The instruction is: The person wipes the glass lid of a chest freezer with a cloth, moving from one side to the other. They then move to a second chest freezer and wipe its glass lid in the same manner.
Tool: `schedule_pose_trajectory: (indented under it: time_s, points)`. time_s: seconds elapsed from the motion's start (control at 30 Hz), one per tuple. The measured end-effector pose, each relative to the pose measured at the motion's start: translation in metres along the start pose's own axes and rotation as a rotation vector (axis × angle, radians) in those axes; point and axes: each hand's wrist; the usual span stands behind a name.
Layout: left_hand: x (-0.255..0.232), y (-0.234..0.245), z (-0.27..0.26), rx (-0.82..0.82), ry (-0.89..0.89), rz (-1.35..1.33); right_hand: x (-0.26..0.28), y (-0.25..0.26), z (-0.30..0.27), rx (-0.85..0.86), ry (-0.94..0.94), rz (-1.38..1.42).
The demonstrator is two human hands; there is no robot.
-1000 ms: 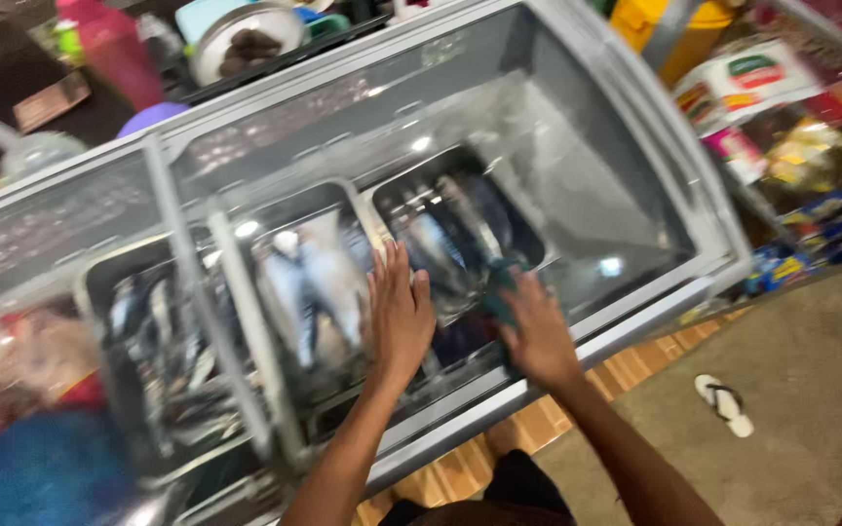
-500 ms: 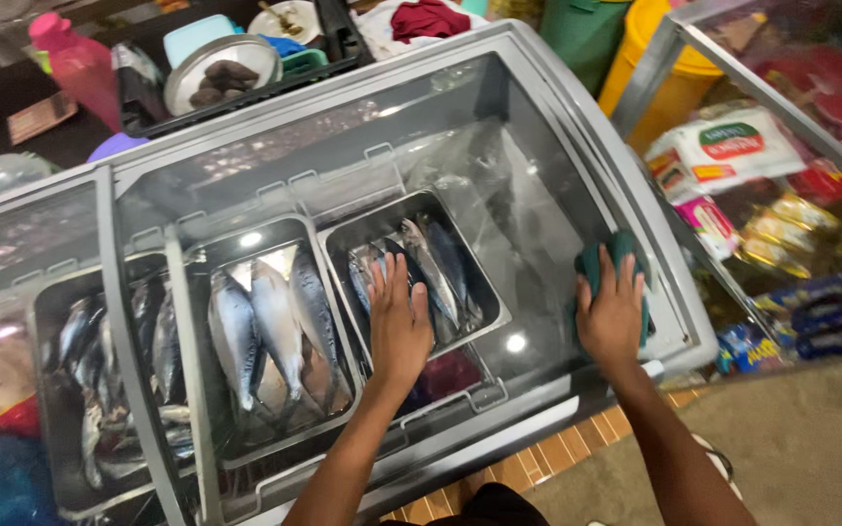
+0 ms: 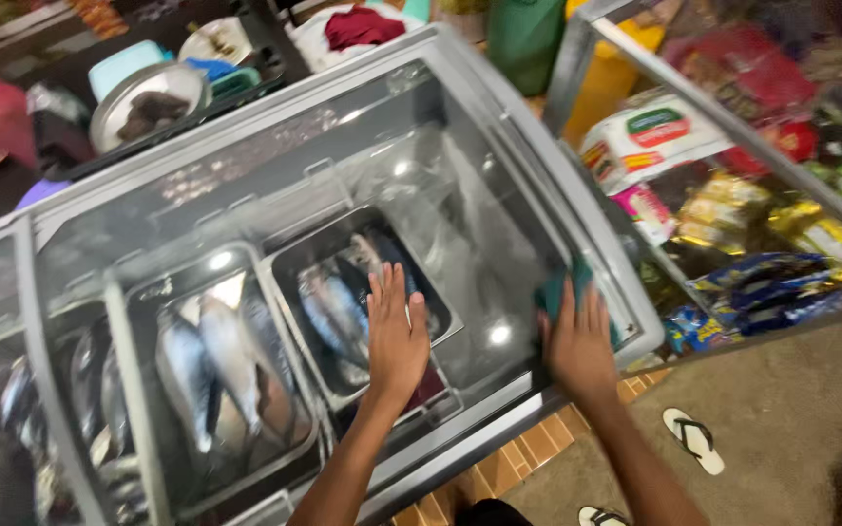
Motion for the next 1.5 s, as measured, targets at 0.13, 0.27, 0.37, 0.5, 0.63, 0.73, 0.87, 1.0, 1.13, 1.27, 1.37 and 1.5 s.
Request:
schedule_pose_trajectory:
  time_s: [0.13, 0.27, 0.37, 0.5, 0.63, 0.73, 0.87, 1.0, 1.13, 1.27, 1.37, 1.5]
  points:
    - [-0.008, -0.011, 0.002, 0.058, -0.017, -0.017, 0.001, 0.003, -0.025, 0.299, -0.325, -0.377]
    - [-0.005, -0.005, 0.002, 0.05, 0.015, -0.036, 0.007, -0.027, -0.012, 0.256, -0.271, -0.472]
    - [-0.002, 0.003, 0.007, 0.033, 0.064, -0.047, 0.018, -0.03, -0.006, 0.182, -0.162, -0.434]
    - [-0.015, -0.011, 0.009, 0.046, 0.003, -0.055, 0.018, -0.025, 0.001, 0.035, 0.009, -0.189]
    - [-0.038, -0.041, 0.008, 0.071, -0.113, -0.112, -0.02, 0.004, -0.022, 0.199, -0.076, -0.275]
    - [-0.054, -0.061, 0.005, 0.116, -0.188, -0.17, -0.048, -0.002, -0.036, 0.298, -0.212, -0.296]
    - [-0.071, -0.08, -0.01, 0.207, -0.292, -0.209, -0.032, -0.04, -0.026, 0.067, -0.372, -0.417]
    - [-0.077, -0.097, -0.022, 0.268, -0.384, -0.207, -0.017, -0.014, -0.024, 0.189, -0.447, -0.288]
    - [-0.084, -0.111, -0.025, 0.33, -0.455, -0.16, -0.004, -0.002, -0.038, 0.124, -0.288, -0.139]
    - [-0.075, -0.103, -0.019, 0.396, -0.435, -0.103, 0.031, -0.012, -0.06, 0.251, -0.157, -0.105]
    - [-0.056, -0.086, -0.005, 0.384, -0.425, -0.057, 0.054, -0.018, -0.074, 0.258, -0.15, -0.012]
    - [-0.018, -0.05, 0.011, 0.305, -0.357, -0.056, 0.028, -0.025, -0.042, 0.225, -0.335, 0.081]
Point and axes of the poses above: each hand's wrist, its own z-axis towards the middle knuckle, its own y-axis out of the back of the hand, x = y × z, and after that the axes turned 13 degrees about -x, right-handed
